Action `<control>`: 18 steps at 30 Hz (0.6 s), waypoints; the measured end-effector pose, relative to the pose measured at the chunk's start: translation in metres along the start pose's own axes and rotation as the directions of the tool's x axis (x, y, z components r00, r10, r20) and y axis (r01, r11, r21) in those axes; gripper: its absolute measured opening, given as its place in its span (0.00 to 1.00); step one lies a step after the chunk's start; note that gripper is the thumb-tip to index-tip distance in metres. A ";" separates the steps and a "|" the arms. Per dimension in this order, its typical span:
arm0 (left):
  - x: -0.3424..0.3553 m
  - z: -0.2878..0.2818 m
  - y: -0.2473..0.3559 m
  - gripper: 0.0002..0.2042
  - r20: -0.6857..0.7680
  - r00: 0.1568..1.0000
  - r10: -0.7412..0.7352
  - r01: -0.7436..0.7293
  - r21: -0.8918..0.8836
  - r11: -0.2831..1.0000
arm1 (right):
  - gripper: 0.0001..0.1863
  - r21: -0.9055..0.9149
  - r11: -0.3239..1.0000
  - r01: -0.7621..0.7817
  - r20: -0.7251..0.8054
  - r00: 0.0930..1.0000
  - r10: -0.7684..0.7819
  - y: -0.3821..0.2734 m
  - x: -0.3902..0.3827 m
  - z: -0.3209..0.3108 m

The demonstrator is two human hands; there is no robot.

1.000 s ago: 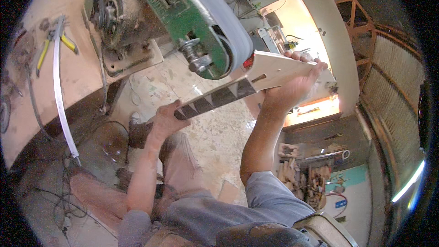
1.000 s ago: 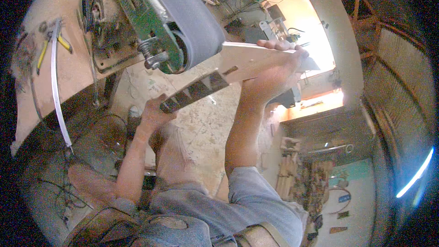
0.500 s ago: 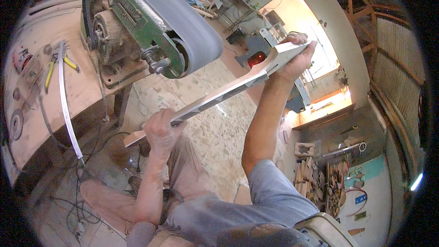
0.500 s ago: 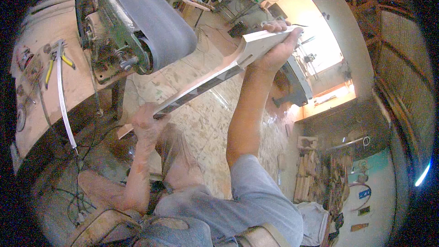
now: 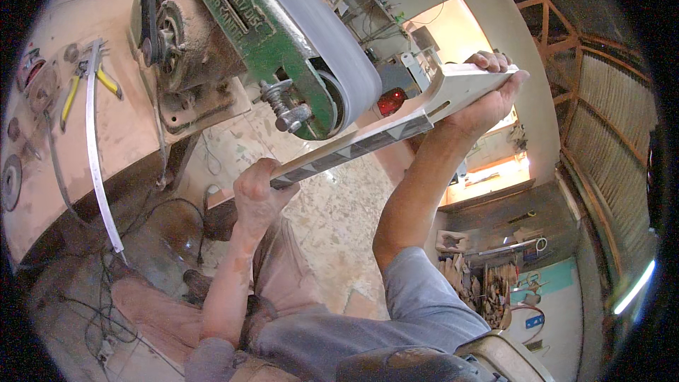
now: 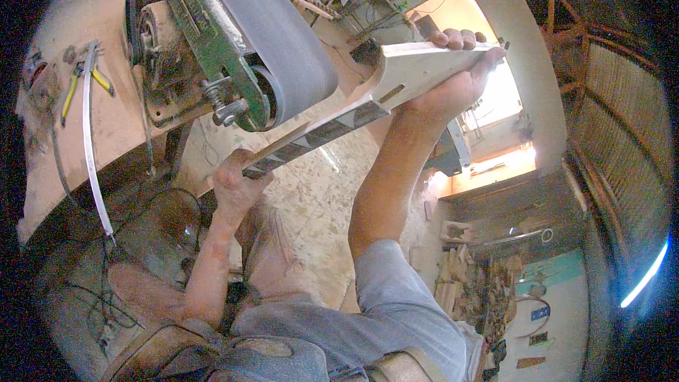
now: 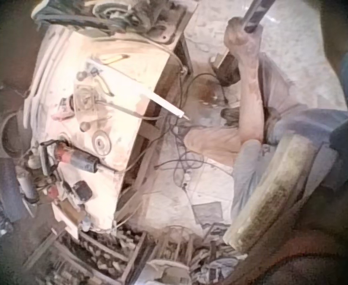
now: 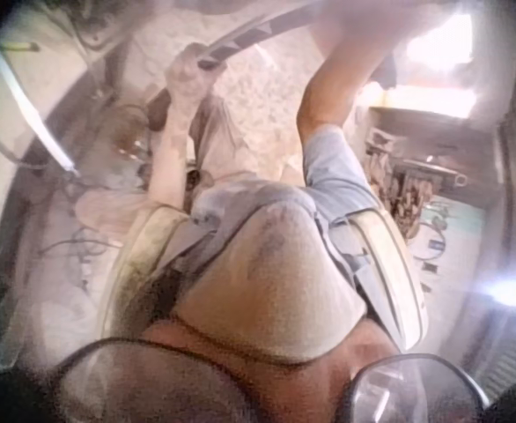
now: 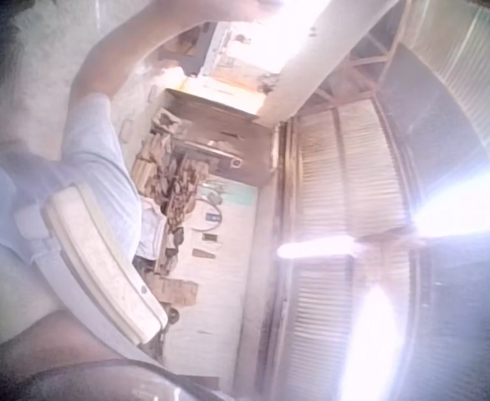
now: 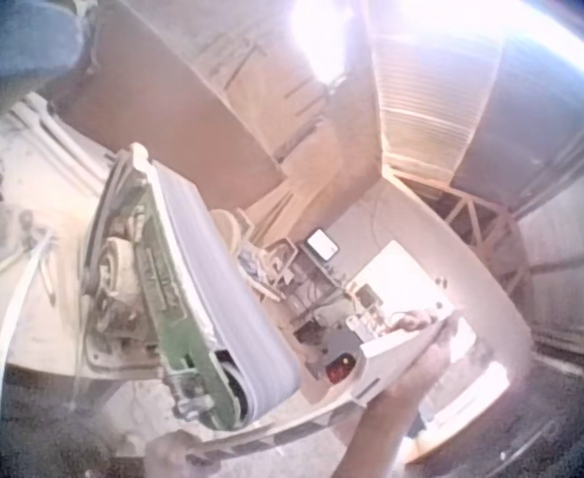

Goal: The person sands the surfaces of a wooden guitar neck using a belt sander. They measure the thickness of the neck with a caliper between sanding passes.

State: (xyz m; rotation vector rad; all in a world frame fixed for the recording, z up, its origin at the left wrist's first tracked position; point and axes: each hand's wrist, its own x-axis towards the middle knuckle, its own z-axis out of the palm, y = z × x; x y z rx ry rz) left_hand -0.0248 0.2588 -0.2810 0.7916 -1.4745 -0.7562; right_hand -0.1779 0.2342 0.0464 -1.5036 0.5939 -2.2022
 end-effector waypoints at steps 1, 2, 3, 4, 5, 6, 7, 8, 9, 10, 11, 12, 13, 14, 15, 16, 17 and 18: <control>-0.001 0.000 -0.004 0.22 0.000 1.000 -0.012 0.012 -0.011 1.000 | 0.23 -0.021 1.000 0.008 -0.004 1.000 -0.008 0.003 -0.002 0.005; -0.003 0.001 -0.009 0.22 -0.001 1.000 -0.024 0.024 -0.021 1.000 | 0.23 -0.041 0.999 0.015 -0.008 1.000 -0.015 0.007 -0.006 0.010; -0.005 0.001 -0.013 0.22 -0.002 1.000 -0.026 0.026 -0.028 0.999 | 0.23 -0.062 0.998 0.023 -0.012 1.000 -0.023 0.012 -0.012 0.016; -0.007 0.002 -0.017 0.22 -0.004 1.000 -0.028 0.028 -0.035 0.999 | 0.22 -0.086 0.996 0.026 -0.004 1.000 -0.026 0.016 -0.017 0.020; -0.010 0.004 -0.021 0.22 -0.005 1.000 -0.031 0.030 -0.042 0.999 | 0.22 -0.110 0.994 0.029 0.003 1.000 -0.029 0.019 -0.022 0.023; -0.012 0.005 -0.024 0.21 0.005 0.999 -0.042 0.042 -0.061 0.997 | 0.21 -0.131 0.991 0.033 0.012 0.999 -0.032 0.022 -0.026 0.025; -0.015 0.006 -0.027 0.21 0.016 0.998 -0.053 0.054 -0.080 0.995 | 0.21 -0.132 0.991 0.032 0.005 0.999 -0.032 0.022 -0.029 0.026; -0.017 0.007 -0.029 0.21 0.027 0.998 -0.064 0.067 -0.099 0.993 | 0.21 -0.133 0.991 0.031 -0.002 1.000 -0.031 0.021 -0.032 0.025; -0.018 0.006 -0.029 0.21 0.030 0.998 -0.062 0.064 -0.099 0.993 | 0.20 -0.135 0.990 0.031 -0.010 0.999 -0.032 0.021 -0.034 0.024; -0.018 0.006 -0.028 0.21 0.033 0.998 -0.059 0.062 -0.099 0.993 | 0.20 -0.133 0.991 0.028 -0.005 1.000 -0.029 0.022 -0.035 0.022; -0.018 0.005 -0.027 0.20 0.037 0.998 -0.056 0.059 -0.099 0.993 | 0.20 -0.131 0.991 0.026 0.000 1.000 -0.027 0.023 -0.036 0.020; -0.017 0.004 -0.027 0.21 0.057 0.995 -0.076 0.081 -0.103 0.991 | 0.19 -0.131 0.991 0.027 0.008 1.000 -0.026 0.022 -0.036 0.022; -0.017 0.004 -0.027 0.21 0.078 0.992 -0.095 0.103 -0.107 0.989 | 0.20 -0.170 0.985 0.039 -0.006 0.999 -0.040 0.022 -0.037 0.024; -0.017 0.004 -0.027 0.21 0.099 0.989 -0.113 0.124 -0.109 0.986 | 0.20 -0.210 0.977 0.050 -0.020 0.998 -0.055 0.022 -0.039 0.027; -0.018 0.004 -0.027 0.22 0.078 0.993 -0.088 0.097 -0.121 0.988 | 0.20 -0.249 0.967 0.061 -0.034 0.997 -0.072 0.022 -0.041 0.030; -0.019 0.005 -0.027 0.22 0.057 0.996 -0.062 0.069 -0.131 0.989 | 0.20 -0.268 0.961 0.062 -0.041 0.996 -0.076 0.022 -0.042 0.030; -0.020 0.005 -0.026 0.22 0.036 0.999 -0.037 0.041 -0.140 0.989 | 0.20 -0.286 0.956 0.063 -0.049 0.996 -0.080 0.021 -0.043 0.031; -0.021 0.005 -0.026 0.23 0.037 0.999 -0.035 0.040 -0.139 0.989 | 0.20 -0.300 0.952 0.064 -0.056 0.995 -0.085 0.022 -0.043 0.034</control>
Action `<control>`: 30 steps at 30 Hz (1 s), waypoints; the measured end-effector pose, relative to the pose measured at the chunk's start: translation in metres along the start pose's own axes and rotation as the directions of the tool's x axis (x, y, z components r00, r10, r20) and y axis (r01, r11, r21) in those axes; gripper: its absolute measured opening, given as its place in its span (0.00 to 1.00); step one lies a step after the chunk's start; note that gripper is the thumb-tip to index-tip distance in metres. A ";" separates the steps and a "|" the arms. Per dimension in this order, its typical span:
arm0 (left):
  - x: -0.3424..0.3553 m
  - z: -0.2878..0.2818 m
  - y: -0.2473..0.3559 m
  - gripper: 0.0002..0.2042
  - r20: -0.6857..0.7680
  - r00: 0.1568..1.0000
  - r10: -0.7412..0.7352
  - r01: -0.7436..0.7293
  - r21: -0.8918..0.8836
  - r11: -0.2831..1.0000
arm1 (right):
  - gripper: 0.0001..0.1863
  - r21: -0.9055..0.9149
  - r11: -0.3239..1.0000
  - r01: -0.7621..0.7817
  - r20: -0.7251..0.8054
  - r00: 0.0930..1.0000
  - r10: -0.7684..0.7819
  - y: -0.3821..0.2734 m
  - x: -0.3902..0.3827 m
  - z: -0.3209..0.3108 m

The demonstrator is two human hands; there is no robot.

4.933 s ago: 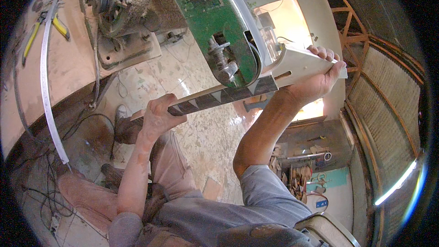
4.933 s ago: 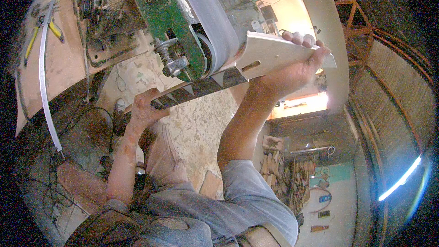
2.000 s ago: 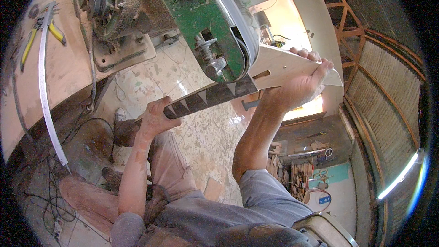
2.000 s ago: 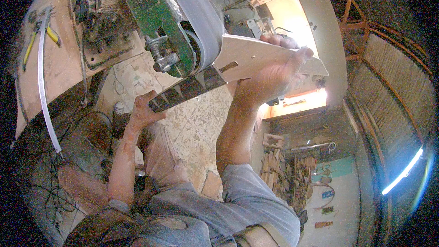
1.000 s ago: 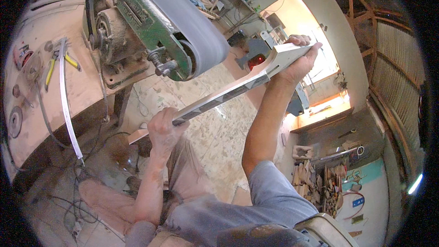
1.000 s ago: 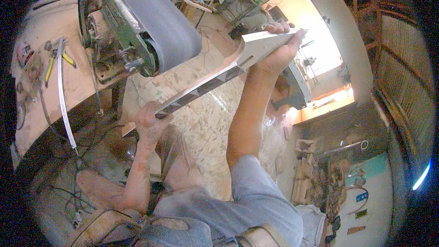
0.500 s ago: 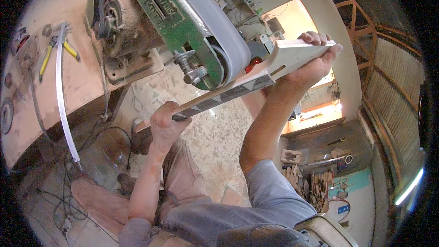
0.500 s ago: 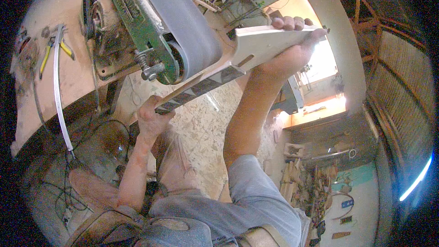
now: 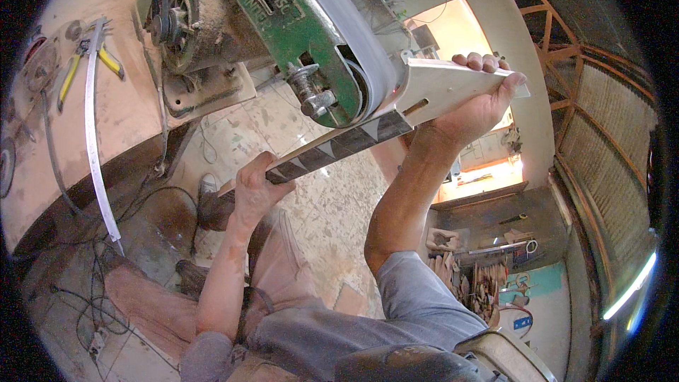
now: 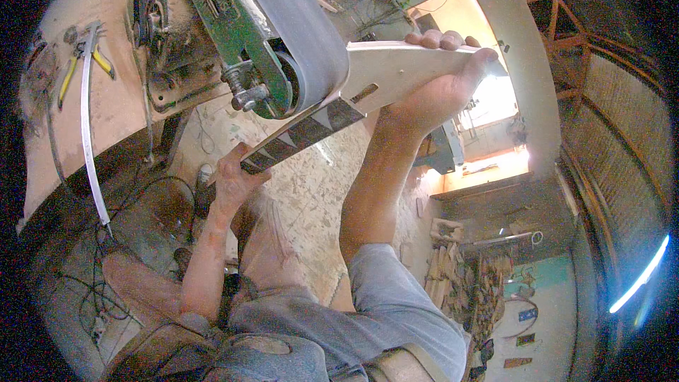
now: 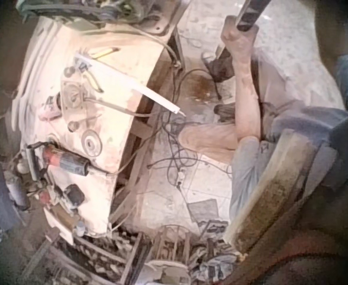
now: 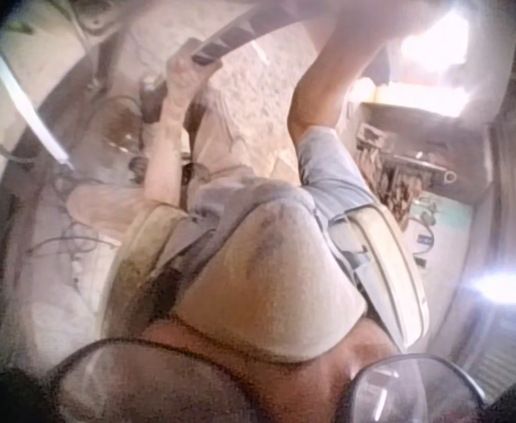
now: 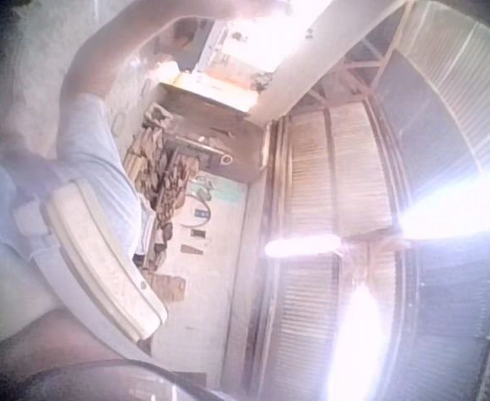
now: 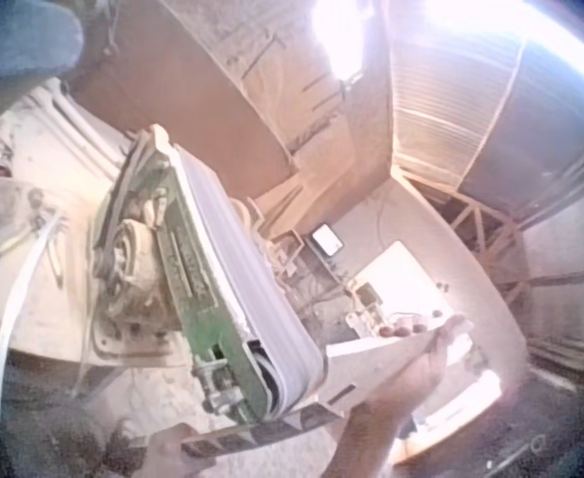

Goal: The person sands the surfaces of a wooden guitar neck using a belt sander. They measure the thickness of the neck with a caliper between sanding passes.

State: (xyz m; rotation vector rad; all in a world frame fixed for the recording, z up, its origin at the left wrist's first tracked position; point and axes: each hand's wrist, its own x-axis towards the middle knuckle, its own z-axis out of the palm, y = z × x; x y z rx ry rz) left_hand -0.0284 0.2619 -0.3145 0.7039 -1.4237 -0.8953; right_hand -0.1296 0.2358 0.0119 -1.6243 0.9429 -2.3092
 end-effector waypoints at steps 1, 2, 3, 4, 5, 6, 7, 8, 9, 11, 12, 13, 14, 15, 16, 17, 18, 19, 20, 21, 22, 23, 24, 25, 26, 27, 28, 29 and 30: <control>-0.001 0.001 0.000 0.23 0.001 1.000 0.002 -0.002 0.001 1.000 | 0.19 -0.016 1.000 -0.004 -0.024 1.000 0.003 0.000 -0.003 0.004; -0.003 0.002 -0.001 0.24 0.002 1.000 0.004 -0.004 0.002 1.000 | 0.19 -0.031 0.999 -0.008 -0.049 0.999 0.006 -0.001 -0.008 0.008; -0.005 0.004 -0.006 0.24 0.058 0.996 -0.071 0.073 -0.038 0.997 | 0.18 -0.043 0.999 -0.012 -0.070 0.997 0.009 -0.002 -0.011 0.013; -0.008 0.006 -0.012 0.24 0.116 0.983 -0.143 0.152 -0.074 0.986 | 0.19 -0.075 0.997 -0.004 -0.074 0.997 -0.001 -0.002 -0.011 0.013; -0.010 0.007 -0.017 0.24 0.175 0.962 -0.212 0.232 -0.105 0.967 | 0.20 -0.106 0.994 0.003 -0.077 0.997 -0.012 -0.001 -0.010 0.011; -0.009 0.006 -0.013 0.25 0.182 0.962 -0.205 0.224 -0.091 0.970 | 0.22 -0.143 0.990 0.008 -0.084 0.996 -0.021 0.000 -0.010 0.006; -0.008 0.006 -0.008 0.25 0.189 0.962 -0.198 0.216 -0.077 0.973 | 0.22 -0.143 0.990 0.012 -0.078 0.997 -0.024 0.001 -0.008 0.003; -0.007 0.006 -0.003 0.25 0.196 0.962 -0.192 0.208 -0.063 0.976 | 0.22 -0.142 0.990 0.016 -0.072 0.997 -0.027 0.001 -0.003 -0.001; -0.006 0.008 -0.001 0.25 0.167 0.972 -0.164 0.177 -0.068 0.982 | 0.21 -0.138 0.990 0.022 -0.065 0.997 -0.031 0.001 0.000 -0.001; -0.004 0.011 0.003 0.25 0.108 0.988 -0.106 0.114 -0.074 0.991 | 0.18 -0.152 0.988 -0.001 -0.112 0.994 -0.017 -0.003 0.007 0.003; 0.002 0.009 0.010 0.25 0.162 0.978 -0.133 0.145 -0.061 0.988 | 0.18 -0.163 0.987 -0.009 -0.127 0.992 -0.012 -0.006 0.010 0.011; 0.009 0.004 0.017 0.26 0.216 0.963 -0.161 0.174 -0.047 0.984 | 0.18 -0.165 0.986 -0.011 -0.136 0.991 -0.011 -0.009 0.013 0.018; 0.015 0.002 0.023 0.26 0.269 0.945 -0.187 0.203 -0.031 0.979 | 0.18 -0.166 0.986 -0.013 -0.144 0.989 -0.011 -0.013 0.015 0.025; 0.017 0.003 0.027 0.25 0.269 0.947 -0.178 0.193 -0.032 0.981 | 0.18 -0.166 0.986 -0.016 -0.161 0.987 -0.011 -0.016 0.017 0.025; 0.019 0.005 0.031 0.25 0.267 0.949 -0.169 0.184 -0.033 0.982 | 0.18 -0.156 0.988 -0.019 -0.134 0.991 -0.002 -0.018 0.021 0.021; 0.020 0.007 0.033 0.25 0.266 0.951 -0.160 0.175 -0.034 0.984 | 0.18 -0.146 0.989 -0.022 -0.106 0.994 0.006 -0.020 0.029 0.015; 0.020 0.007 0.032 0.25 0.255 0.956 -0.146 0.158 -0.029 0.987 | 0.17 -0.134 0.991 -0.029 -0.077 0.997 0.018 -0.021 0.031 0.014; 0.018 0.009 0.030 0.26 0.243 0.961 -0.132 0.141 -0.023 0.990 | 0.17 -0.140 0.990 -0.029 -0.095 0.995 0.016 -0.021 0.032 0.015; 0.018 0.009 0.029 0.26 0.230 0.966 -0.118 0.125 -0.016 0.992 | 0.17 -0.146 0.989 -0.030 -0.112 0.994 0.013 -0.021 0.032 0.017; 0.018 0.008 0.029 0.26 0.243 0.963 -0.121 0.132 -0.032 0.991 | 0.17 -0.158 0.987 -0.031 -0.132 0.991 0.010 -0.022 0.031 0.017; 0.019 0.007 0.030 0.27 0.254 0.959 -0.124 0.140 -0.047 0.989 | 0.17 -0.166 0.986 -0.018 -0.164 0.986 -0.010 -0.021 0.029 0.017; 0.019 0.005 0.030 0.27 0.266 0.956 -0.127 0.148 -0.062 0.987 | 0.17 -0.173 0.985 -0.005 -0.196 0.980 -0.029 -0.020 0.027 0.018; 0.019 0.002 0.031 0.27 0.269 0.954 -0.129 0.152 -0.066 0.986 | 0.16 -0.181 0.983 0.007 -0.227 0.973 -0.049 -0.018 0.025 0.018; 0.019 0.000 0.032 0.27 0.272 0.953 -0.132 0.156 -0.070 0.985 | 0.16 -0.205 0.979 0.007 -0.228 0.972 -0.055 -0.017 0.022 0.019; 0.018 -0.003 0.032 0.28 0.276 0.952 -0.134 0.160 -0.073 0.984 | 0.16 -0.228 0.974 0.006 -0.230 0.971 -0.060 -0.016 0.018 0.019; 0.016 -0.003 0.030 0.27 0.265 0.956 -0.126 0.148 -0.065 0.987 | 0.16 -0.251 0.968 0.007 -0.230 0.971 -0.067 -0.015 0.015 0.019; 0.013 -0.002 0.027 0.27 0.255 0.960 -0.117 0.135 -0.056 0.989 | 0.16 -0.251 0.968 0.006 -0.226 0.972 -0.065 -0.014 0.013 0.019; 0.011 -0.002 0.024 0.27 0.246 0.963 -0.107 0.123 -0.047 0.991 | 0.16 -0.250 0.968 0.005 -0.223 0.973 -0.063 -0.014 0.011 0.017; 0.009 -0.002 0.022 0.27 0.252 0.961 -0.117 0.134 -0.051 0.990 | 0.16 -0.249 0.969 0.005 -0.220 0.973 -0.062 -0.012 0.010 0.014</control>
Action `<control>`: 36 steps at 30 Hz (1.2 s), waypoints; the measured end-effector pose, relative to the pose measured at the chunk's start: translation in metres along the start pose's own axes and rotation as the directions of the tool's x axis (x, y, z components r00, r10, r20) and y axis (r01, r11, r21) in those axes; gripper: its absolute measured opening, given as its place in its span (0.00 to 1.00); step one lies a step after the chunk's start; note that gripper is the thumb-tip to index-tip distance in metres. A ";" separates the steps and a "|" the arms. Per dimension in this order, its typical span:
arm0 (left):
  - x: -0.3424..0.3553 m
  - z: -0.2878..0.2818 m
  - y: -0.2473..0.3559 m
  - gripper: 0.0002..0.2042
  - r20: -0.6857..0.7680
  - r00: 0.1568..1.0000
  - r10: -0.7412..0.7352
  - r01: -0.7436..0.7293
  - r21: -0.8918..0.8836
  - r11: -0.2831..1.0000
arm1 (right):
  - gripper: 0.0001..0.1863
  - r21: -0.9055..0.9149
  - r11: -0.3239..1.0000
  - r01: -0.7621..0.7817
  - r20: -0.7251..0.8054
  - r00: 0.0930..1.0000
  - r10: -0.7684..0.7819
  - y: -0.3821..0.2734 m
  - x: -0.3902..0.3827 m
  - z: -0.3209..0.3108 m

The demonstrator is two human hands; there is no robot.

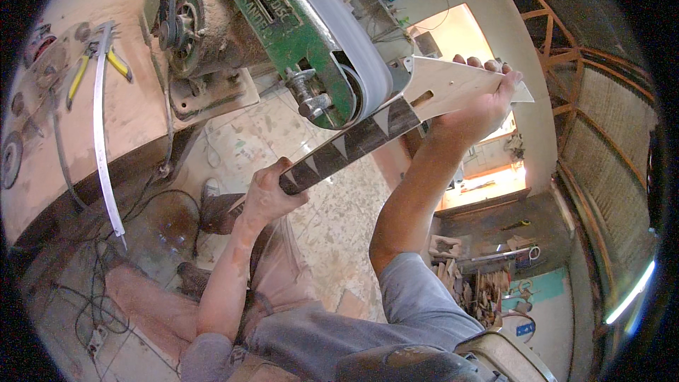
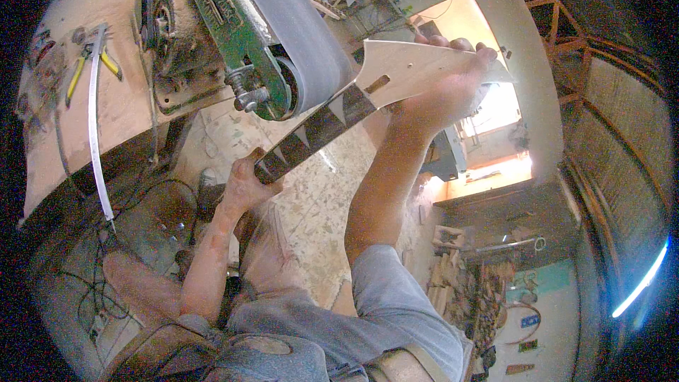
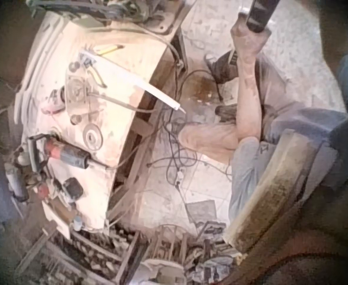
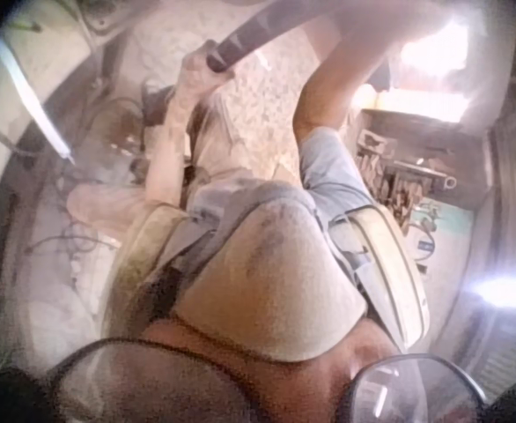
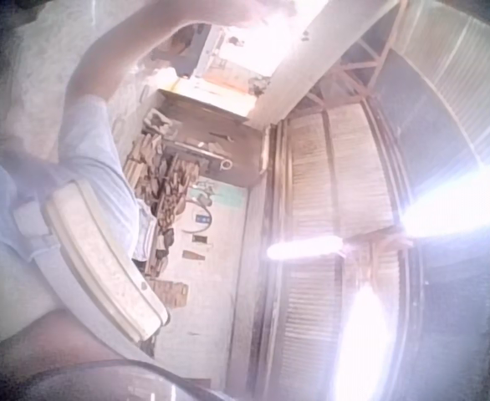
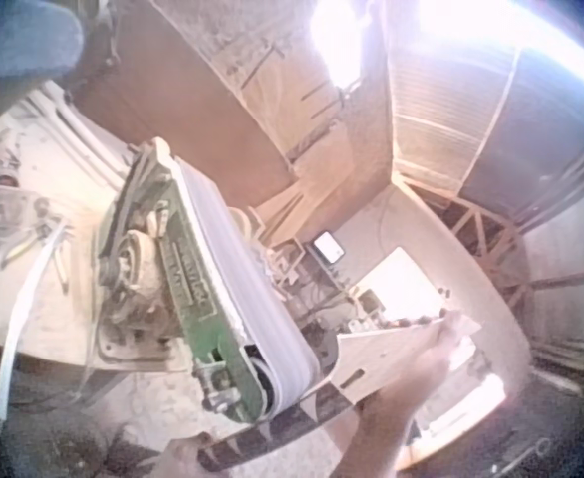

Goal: The person sands the surfaces of a wooden guitar neck using a belt sander. They measure the thickness of the neck with a caliper between sanding passes.

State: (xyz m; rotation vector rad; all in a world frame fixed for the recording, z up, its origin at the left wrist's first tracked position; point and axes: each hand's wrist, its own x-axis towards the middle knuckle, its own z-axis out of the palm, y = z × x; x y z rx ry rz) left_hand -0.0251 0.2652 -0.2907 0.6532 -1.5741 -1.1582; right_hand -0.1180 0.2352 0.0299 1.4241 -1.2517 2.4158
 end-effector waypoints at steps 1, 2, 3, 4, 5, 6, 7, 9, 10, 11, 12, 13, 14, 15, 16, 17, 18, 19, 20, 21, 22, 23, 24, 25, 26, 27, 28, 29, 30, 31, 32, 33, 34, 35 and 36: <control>-0.001 0.000 -0.001 0.27 0.007 1.000 -0.010 0.010 -0.006 1.000 | 0.15 0.011 1.000 0.006 0.014 1.000 -0.006 0.003 -0.001 -0.003; -0.003 0.001 -0.003 0.26 0.014 1.000 -0.019 0.019 -0.011 1.000 | 0.15 0.023 1.000 0.012 0.026 1.000 -0.012 0.008 -0.002 -0.007; -0.005 0.003 -0.006 0.26 -0.005 1.000 -0.027 0.027 0.005 1.000 | 0.15 0.042 0.999 0.018 0.038 0.999 -0.019 0.011 -0.005 -0.007; -0.008 0.006 -0.010 0.25 -0.023 0.999 -0.034 0.034 0.021 0.999 | 0.15 0.054 0.999 -0.005 0.055 0.998 0.002 0.013 -0.009 -0.007; -0.012 0.007 -0.012 0.24 -0.041 0.998 -0.039 0.041 0.040 0.998 | 0.16 0.066 0.997 -0.028 0.070 0.997 0.023 0.014 -0.015 -0.008; -0.014 0.006 -0.010 0.23 -0.014 0.997 -0.074 0.074 0.021 0.997 | 0.17 0.078 0.996 -0.050 0.076 0.996 0.044 0.015 -0.018 -0.011; -0.016 0.006 -0.006 0.22 0.015 0.994 -0.109 0.109 0.006 0.994 | 0.17 0.124 0.988 -0.096 0.095 0.992 0.085 0.017 -0.015 -0.019; -0.024 0.008 0.003 0.20 0.016 0.997 -0.077 0.076 0.079 0.994 | 0.18 0.221 0.959 -0.179 0.127 0.980 0.154 0.025 0.002 -0.042; -0.030 0.009 0.011 0.18 0.001 1.000 -0.002 0.002 0.161 0.987 | 0.22 0.283 0.924 -0.257 0.135 0.965 0.227 0.026 0.014 -0.055; -0.030 0.014 0.019 0.17 0.030 0.999 -0.011 0.007 0.127 0.992 | 0.24 0.271 0.911 -0.311 0.141 0.949 0.282 0.029 0.025 -0.068; -0.029 0.016 0.029 0.16 0.057 0.998 -0.019 0.013 0.094 0.996 | 0.26 0.261 0.895 -0.363 0.147 0.931 0.334 0.032 0.035 -0.078; -0.029 0.019 0.039 0.17 0.047 0.998 0.047 -0.053 0.129 0.990 | 0.29 0.257 0.875 -0.411 0.144 0.911 0.386 0.035 0.042 -0.095; -0.031 0.023 0.048 0.19 0.038 0.993 0.115 -0.119 0.157 0.980 | 0.36 0.233 0.865 -0.444 0.196 0.893 0.406 0.039 0.049 -0.110; -0.033 0.020 0.053 0.21 0.019 0.983 0.182 -0.182 0.203 0.962 | 0.40 0.227 0.840 -0.493 0.269 0.861 0.433 0.044 0.048 -0.116; -0.036 0.020 0.057 0.30 0.086 0.981 0.172 -0.188 0.249 0.950 | 0.40 0.193 0.842 -0.504 0.278 0.851 0.445 0.041 0.041 -0.123; -0.039 0.023 0.064 0.31 0.096 0.980 0.177 -0.198 0.292 0.936 | 0.40 0.154 0.844 -0.513 0.288 0.841 0.458 0.037 0.036 -0.130; -0.042 0.025 0.075 0.32 0.107 0.978 0.181 -0.207 0.341 0.917 | 0.39 0.174 0.816 -0.552 0.329 0.813 0.480 0.044 0.032 -0.146; -0.044 0.030 0.084 0.33 0.112 0.976 0.184 -0.214 0.383 0.899 | 0.39 0.177 0.807 -0.563 0.364 0.800 0.478 0.047 0.027 -0.159; -0.047 0.035 0.090 0.35 0.109 0.977 0.183 -0.212 0.411 0.886 | 0.38 0.178 0.800 -0.574 0.399 0.785 0.474 0.048 0.020 -0.172; -0.049 0.038 0.094 0.36 0.102 0.978 0.182 -0.209 0.446 0.871 | 0.38 0.183 0.790 -0.585 0.440 0.767 0.467 0.048 0.012 -0.179; -0.050 0.041 0.099 0.37 0.093 0.979 0.184 -0.206 0.476 0.855 | 0.36 0.166 0.793 -0.586 0.449 0.761 0.469 0.043 0.004 -0.186; -0.051 0.043 0.104 0.38 0.091 0.981 0.172 -0.194 0.511 0.837 | 0.35 0.207 0.765 -0.610 0.440 0.756 0.484 0.041 -0.006 -0.193; -0.053 0.045 0.107 0.38 0.088 0.984 0.157 -0.179 0.543 0.820 | 0.34 0.243 0.734 -0.634 0.432 0.749 0.503 0.043 -0.017 -0.199; -0.054 0.051 0.111 0.39 0.090 0.985 0.145 -0.170 0.563 0.809 | 0.33 0.273 0.709 -0.650 0.417 0.744 0.521 0.040 -0.027 -0.210; -0.055 0.055 0.115 0.39 0.098 0.986 0.136 -0.167 0.579 0.798 | 0.32 0.303 0.706 -0.640 0.406 0.757 0.512 0.036 -0.037 -0.218; -0.057 0.060 0.118 0.39 0.106 0.987 0.124 -0.163 0.593 0.789 | 0.32 0.375 0.684 -0.626 0.397 0.775 0.492 0.034 -0.047 -0.227; -0.059 0.065 0.120 0.39 0.113 0.987 0.113 -0.158 0.608 0.778 | 0.32 0.446 0.656 -0.609 0.387 0.792 0.473 0.035 -0.057 -0.234; -0.061 0.068 0.122 0.39 0.116 0.986 0.117 -0.164 0.638 0.753 | 0.32 0.515 0.623 -0.589 0.377 0.808 0.453 0.035 -0.065 -0.239; -0.065 0.073 0.124 0.38 0.119 0.986 0.119 -0.168 0.662 0.730 | 0.31 0.515 0.644 -0.566 0.376 0.824 0.424 0.033 -0.071 -0.246; -0.067 0.076 0.125 0.38 0.120 0.985 0.121 -0.170 0.687 0.706 | 0.31 0.516 0.663 -0.542 0.375 0.839 0.394 0.032 -0.077 -0.250; -0.068 0.077 0.127 0.36 0.121 0.988 0.094 -0.152 0.696 0.701 | 0.33 0.517 0.681 -0.519 0.376 0.852 0.364 0.033 -0.081 -0.253; -0.070 0.081 0.130 0.35 0.122 0.990 0.066 -0.133 0.698 0.704 | 0.35 0.505 0.687 -0.522 0.389 0.848 0.359 0.035 -0.083 -0.259; -0.072 0.083 0.132 0.33 0.122 0.992 0.037 -0.113 0.700 0.705 | 0.37 0.494 0.692 -0.526 0.403 0.844 0.354 0.037 -0.085 -0.263; -0.072 0.085 0.133 0.33 0.132 0.991 0.037 -0.119 0.690 0.714 | 0.40 0.482 0.698 -0.530 0.417 0.839 0.349 0.040 -0.086 -0.267; -0.072 0.084 0.135 0.32 0.131 0.991 0.037 -0.117 0.685 0.719 | 0.40 0.497 0.675 -0.544 0.428 0.831 0.355 0.044 -0.087 -0.267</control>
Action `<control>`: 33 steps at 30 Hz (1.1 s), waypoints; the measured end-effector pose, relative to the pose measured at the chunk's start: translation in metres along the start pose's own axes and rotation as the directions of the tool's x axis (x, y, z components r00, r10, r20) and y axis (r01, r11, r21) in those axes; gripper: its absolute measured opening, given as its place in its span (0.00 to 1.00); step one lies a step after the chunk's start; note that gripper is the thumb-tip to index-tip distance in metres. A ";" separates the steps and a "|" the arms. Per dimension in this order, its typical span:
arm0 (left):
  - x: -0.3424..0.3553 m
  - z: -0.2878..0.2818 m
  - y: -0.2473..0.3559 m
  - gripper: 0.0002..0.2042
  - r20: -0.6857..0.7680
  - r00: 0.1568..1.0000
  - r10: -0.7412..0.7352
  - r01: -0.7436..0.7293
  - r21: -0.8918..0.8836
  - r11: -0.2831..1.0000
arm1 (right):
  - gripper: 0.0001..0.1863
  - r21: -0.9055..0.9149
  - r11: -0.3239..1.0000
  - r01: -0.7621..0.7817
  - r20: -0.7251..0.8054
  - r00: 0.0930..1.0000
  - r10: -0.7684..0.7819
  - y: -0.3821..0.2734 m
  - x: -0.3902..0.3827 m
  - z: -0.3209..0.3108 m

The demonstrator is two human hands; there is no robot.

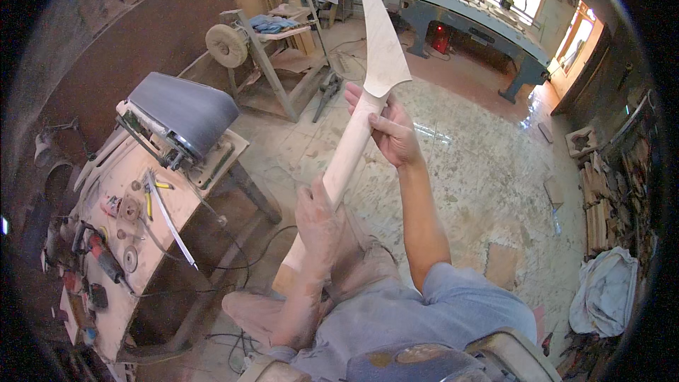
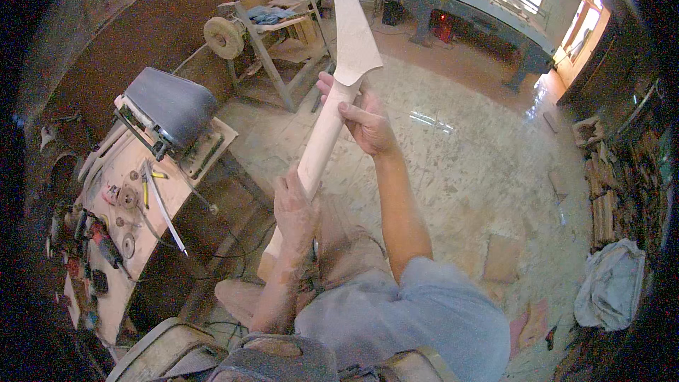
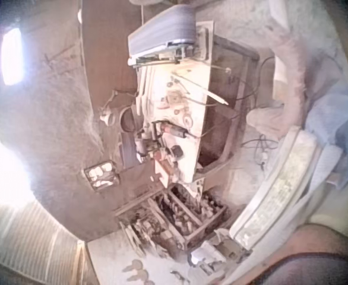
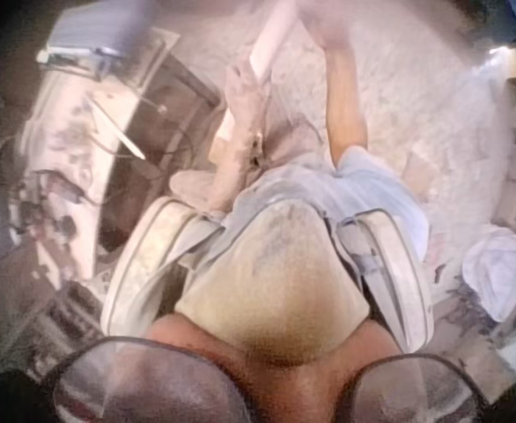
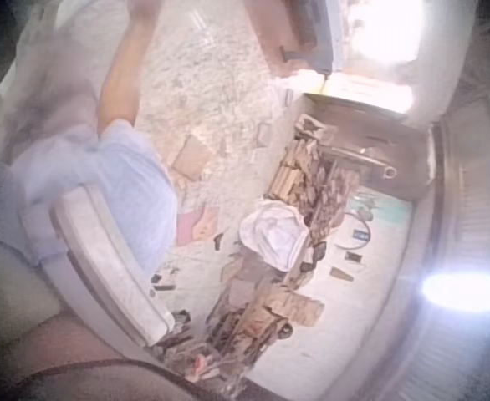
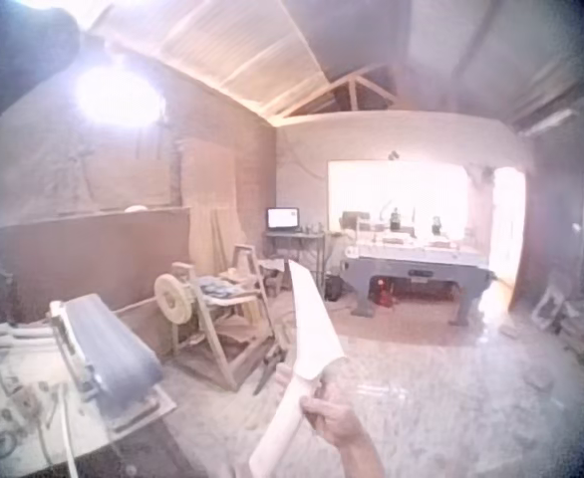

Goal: The person sands the surfaces of a wooden guitar neck using a belt sander. They measure the thickness of the neck with a caliper between sanding passes.

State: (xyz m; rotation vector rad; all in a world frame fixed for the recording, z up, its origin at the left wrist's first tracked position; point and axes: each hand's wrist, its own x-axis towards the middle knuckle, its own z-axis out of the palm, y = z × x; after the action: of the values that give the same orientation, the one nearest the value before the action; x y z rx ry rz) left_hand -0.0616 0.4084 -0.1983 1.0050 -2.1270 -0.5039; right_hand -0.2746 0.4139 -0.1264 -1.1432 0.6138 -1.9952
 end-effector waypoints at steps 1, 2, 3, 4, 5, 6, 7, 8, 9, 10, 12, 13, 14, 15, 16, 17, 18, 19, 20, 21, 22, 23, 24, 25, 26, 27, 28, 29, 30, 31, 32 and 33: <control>0.000 -0.001 0.000 0.32 0.000 1.000 -0.001 0.001 -0.007 1.000 | 0.41 0.028 1.000 -0.014 0.005 1.000 0.014 0.003 0.001 -0.002; 0.000 -0.003 -0.001 0.31 0.019 1.000 -0.009 0.010 -0.032 0.999 | 0.41 0.056 0.998 -0.028 0.011 1.000 0.027 0.006 0.002 -0.004; 0.000 -0.003 -0.002 0.31 0.037 0.999 -0.018 0.020 -0.064 0.998 | 0.39 0.059 0.998 -0.034 0.003 0.999 0.034 0.006 0.002 -0.004; 0.000 -0.003 -0.003 0.31 0.056 0.998 -0.027 0.032 -0.095 0.995 | 0.36 0.063 0.997 -0.040 -0.005 0.999 0.040 0.007 0.002 -0.004; 0.000 -0.002 -0.005 0.31 0.054 0.999 -0.002 0.008 -0.119 0.993 | 0.34 0.067 0.997 -0.046 -0.014 0.999 0.047 0.008 0.003 -0.004; 0.001 -0.001 -0.007 0.31 0.051 0.998 0.023 -0.016 -0.145 0.989 | 0.31 0.032 0.998 -0.051 -0.022 0.998 0.052 0.008 0.004 -0.003; 0.002 0.000 -0.010 0.32 0.048 0.998 0.049 -0.040 -0.171 0.985 | 0.29 -0.003 0.998 -0.056 -0.031 0.998 0.056 0.008 0.006 -0.002; 0.002 0.000 -0.013 0.31 0.061 0.997 0.052 -0.039 -0.189 0.981 | 0.27 -0.038 0.997 -0.062 -0.040 0.997 0.060 0.009 0.007 -0.001; 0.002 0.001 -0.016 0.30 0.076 0.996 0.053 -0.036 -0.209 0.977 | 0.26 -0.088 0.994 -0.072 -0.053 0.996 0.068 0.009 0.007 -0.001; 0.002 0.001 -0.019 0.29 0.090 0.994 0.056 -0.034 -0.229 0.973 | 0.25 -0.137 0.987 -0.083 -0.066 0.995 0.074 0.008 0.007 -0.002; 0.003 0.003 -0.026 0.29 0.149 0.988 0.047 -0.002 -0.289 0.957 | 0.27 -0.209 0.973 -0.095 -0.080 0.994 0.079 0.008 0.007 -0.002; 0.003 0.003 -0.028 0.28 0.179 0.983 0.044 0.015 -0.318 0.948 | 0.28 -0.232 0.968 -0.096 -0.081 0.994 0.079 0.008 0.008 -0.003; 0.003 0.002 -0.028 0.28 0.208 0.978 0.022 0.050 -0.337 0.940 | 0.30 -0.255 0.962 -0.097 -0.083 0.994 0.078 0.008 0.008 -0.002; 0.004 -0.001 -0.026 0.27 0.237 0.972 0.003 0.084 -0.357 0.930 | 0.29 -0.263 0.959 -0.105 -0.094 0.992 0.083 0.008 0.008 -0.002; 0.004 -0.003 -0.025 0.27 0.266 0.964 -0.016 0.119 -0.376 0.919 | 0.29 -0.272 0.956 -0.114 -0.105 0.991 0.088 0.008 0.008 -0.002; 0.004 -0.002 -0.026 0.27 0.268 0.963 -0.017 0.121 -0.377 0.918 | 0.28 -0.280 0.952 -0.123 -0.116 0.989 0.093 0.008 0.008 -0.001; 0.004 -0.001 -0.027 0.27 0.271 0.963 -0.016 0.122 -0.378 0.918 | 0.28 -0.262 0.957 -0.124 -0.122 0.988 0.095 0.007 0.008 -0.001; 0.004 -0.001 -0.028 0.27 0.273 0.962 -0.016 0.123 -0.380 0.917 | 0.27 -0.244 0.962 -0.126 -0.128 0.987 0.097 0.006 0.008 0.000; 0.004 -0.002 -0.027 0.27 0.298 0.954 -0.030 0.150 -0.387 0.910 | 0.27 -0.226 0.966 -0.127 -0.135 0.986 0.099 0.005 0.008 0.000; 0.005 -0.005 -0.027 0.27 0.321 0.946 -0.047 0.177 -0.392 0.903 | 0.27 -0.251 0.959 -0.128 -0.137 0.986 0.096 0.006 0.008 0.002; 0.006 -0.007 -0.027 0.27 0.344 0.937 -0.063 0.205 -0.396 0.895 | 0.27 -0.275 0.953 -0.129 -0.139 0.986 0.093 0.007 0.008 0.004; 0.006 -0.005 -0.031 0.28 0.372 0.926 -0.064 0.224 -0.407 0.886 | 0.28 -0.299 0.945 -0.130 -0.141 0.986 0.091 0.008 0.008 0.005; 0.006 -0.002 -0.037 0.28 0.397 0.916 -0.063 0.243 -0.420 0.875 | 0.28 -0.317 0.940 -0.124 -0.140 0.987 0.083 0.007 0.010 0.007; 0.007 0.000 -0.044 0.28 0.421 0.905 -0.063 0.261 -0.431 0.864 | 0.29 -0.334 0.935 -0.117 -0.139 0.988 0.075 0.007 0.013 0.009; 0.007 0.000 -0.050 0.28 0.437 0.897 -0.064 0.274 -0.438 0.856 | 0.30 -0.349 0.931 -0.111 -0.137 0.988 0.066 0.008 0.016 0.011; 0.008 0.001 -0.054 0.28 0.451 0.891 -0.059 0.283 -0.450 0.847 | 0.30 -0.337 0.934 -0.116 -0.176 0.983 0.059 0.006 0.024 0.009; 0.008 0.003 -0.058 0.28 0.465 0.884 -0.052 0.298 -0.473 0.829 | 0.30 -0.337 0.933 -0.128 -0.214 0.975 0.057 0.004 0.039 0.004; 0.010 0.003 -0.063 0.28 0.499 0.865 -0.059 0.345 -0.506 0.791 | 0.30 -0.336 0.932 -0.140 -0.253 0.966 0.054 0.003 0.054 0.001; 0.010 0.002 -0.068 0.29 0.531 0.844 -0.070 0.395 -0.528 0.752 | 0.29 -0.261 0.957 -0.129 -0.209 0.975 0.075 -0.002 0.070 0.009; 0.011 -0.001 -0.073 0.29 0.562 0.824 -0.078 0.441 -0.548 0.710 | 0.28 -0.185 0.975 -0.123 -0.162 0.982 0.094 -0.012 0.088 0.026; 0.015 -0.008 -0.071 0.27 0.576 0.815 -0.066 0.444 -0.547 0.710 | 0.27 -0.116 0.986 -0.120 -0.120 0.987 0.106 -0.019 0.103 0.034; 0.021 -0.022 -0.064 0.25 0.589 0.806 -0.054 0.446 -0.546 0.710 | 0.26 -0.075 0.994 -0.076 -0.093 0.993 0.069 -0.019 0.120 0.034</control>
State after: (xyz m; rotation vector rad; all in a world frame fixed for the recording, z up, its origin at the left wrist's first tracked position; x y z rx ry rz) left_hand -0.0225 0.3510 -0.2131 0.7812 -1.9664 -1.7426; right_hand -0.2914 0.3295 -0.0347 -1.0663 0.7753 -1.9840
